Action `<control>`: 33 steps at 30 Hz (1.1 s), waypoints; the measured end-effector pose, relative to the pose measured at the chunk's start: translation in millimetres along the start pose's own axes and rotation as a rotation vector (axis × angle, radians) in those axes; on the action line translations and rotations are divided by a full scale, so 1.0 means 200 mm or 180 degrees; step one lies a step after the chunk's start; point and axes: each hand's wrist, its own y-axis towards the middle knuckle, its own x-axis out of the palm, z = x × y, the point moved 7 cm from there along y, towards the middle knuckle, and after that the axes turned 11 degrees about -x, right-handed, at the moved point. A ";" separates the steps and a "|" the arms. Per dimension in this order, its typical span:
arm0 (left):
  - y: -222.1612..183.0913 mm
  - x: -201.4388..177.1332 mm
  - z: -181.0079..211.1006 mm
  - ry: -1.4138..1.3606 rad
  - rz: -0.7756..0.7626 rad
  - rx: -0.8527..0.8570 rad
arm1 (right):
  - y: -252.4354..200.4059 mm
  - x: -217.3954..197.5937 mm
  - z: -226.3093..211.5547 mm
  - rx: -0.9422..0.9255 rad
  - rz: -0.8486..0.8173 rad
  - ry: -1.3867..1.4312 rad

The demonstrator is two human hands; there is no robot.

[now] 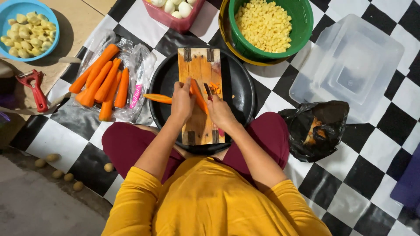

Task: Slicing and dicing carrots using a manual wooden slicer and a knife on a floor-level workspace.

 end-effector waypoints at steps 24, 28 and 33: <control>0.17 0.08 -0.09 0.0381 -0.0419 -0.0016 | 0.15 0.10 0.12 0.0479 -0.0292 -0.0286; 0.22 0.12 -0.13 0.0510 -0.0351 -0.0028 | 0.20 0.12 0.21 0.0474 0.0077 0.1588; 0.24 0.13 -0.15 0.0414 -0.0345 -0.0083 | 0.18 -0.01 0.12 -0.0122 0.0515 -0.0039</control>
